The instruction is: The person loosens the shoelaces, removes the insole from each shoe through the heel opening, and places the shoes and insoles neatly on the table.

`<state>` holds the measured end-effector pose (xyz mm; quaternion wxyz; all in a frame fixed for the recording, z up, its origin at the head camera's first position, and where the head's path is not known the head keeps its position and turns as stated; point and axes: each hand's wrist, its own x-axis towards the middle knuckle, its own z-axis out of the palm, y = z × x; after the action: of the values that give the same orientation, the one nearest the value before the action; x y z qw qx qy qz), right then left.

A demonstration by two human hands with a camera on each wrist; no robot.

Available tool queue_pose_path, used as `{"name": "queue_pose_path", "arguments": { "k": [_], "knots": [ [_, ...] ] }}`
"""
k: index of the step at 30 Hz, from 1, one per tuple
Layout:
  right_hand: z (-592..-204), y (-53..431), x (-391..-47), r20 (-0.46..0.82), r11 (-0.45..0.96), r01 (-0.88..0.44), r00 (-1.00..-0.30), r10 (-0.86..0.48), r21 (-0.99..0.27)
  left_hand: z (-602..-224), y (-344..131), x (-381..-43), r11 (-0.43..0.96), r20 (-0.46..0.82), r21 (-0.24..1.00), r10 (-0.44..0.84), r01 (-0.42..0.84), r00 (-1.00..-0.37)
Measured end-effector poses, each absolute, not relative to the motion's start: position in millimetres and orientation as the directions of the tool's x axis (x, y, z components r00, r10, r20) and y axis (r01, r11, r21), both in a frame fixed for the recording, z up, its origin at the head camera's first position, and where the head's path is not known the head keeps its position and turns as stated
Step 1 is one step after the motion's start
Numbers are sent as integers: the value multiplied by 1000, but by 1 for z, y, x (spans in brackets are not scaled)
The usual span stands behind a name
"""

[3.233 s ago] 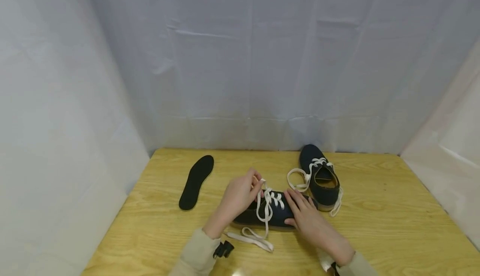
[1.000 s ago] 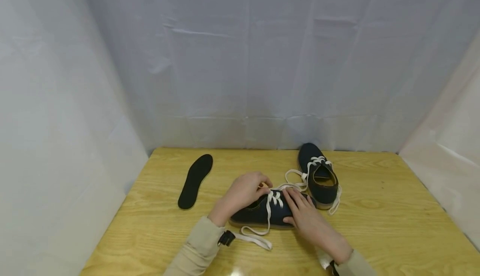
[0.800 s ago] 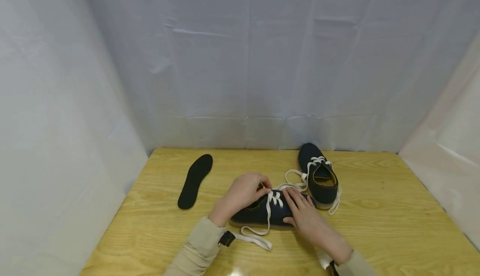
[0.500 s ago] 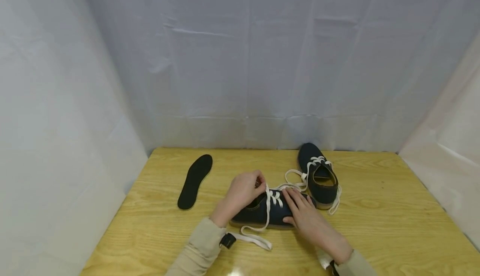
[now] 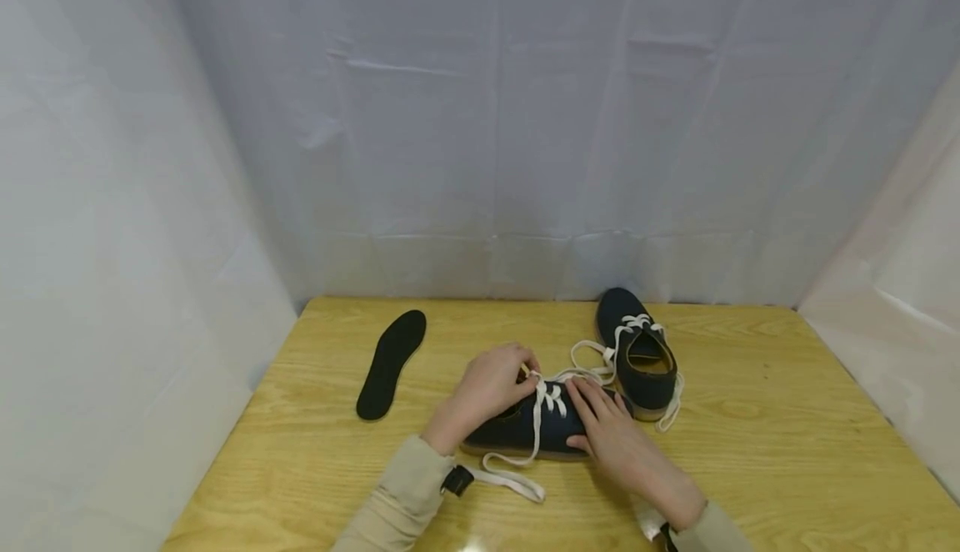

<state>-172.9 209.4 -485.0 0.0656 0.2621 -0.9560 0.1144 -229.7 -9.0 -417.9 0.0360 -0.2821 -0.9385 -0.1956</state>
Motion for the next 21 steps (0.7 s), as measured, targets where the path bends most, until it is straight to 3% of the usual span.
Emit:
{"name": "queue_pose_path", "arguments": {
  "k": [10, 16, 21],
  "knots": [
    [-487, 210, -174, 200, 831, -520, -851, -486, -196, -422, -4, -228, 728, 252, 454, 448, 514, -858],
    [-486, 209, -173, 207, 831, -524, -848, -488, -188, -427, -2, -231, 734, 327, 506, 322, 453, -888],
    [-485, 209, -173, 203, 831, -525, -848, -490, -186, -426, -1, -233, 722, 317, 546, 292, 425, -902]
  ]
}}
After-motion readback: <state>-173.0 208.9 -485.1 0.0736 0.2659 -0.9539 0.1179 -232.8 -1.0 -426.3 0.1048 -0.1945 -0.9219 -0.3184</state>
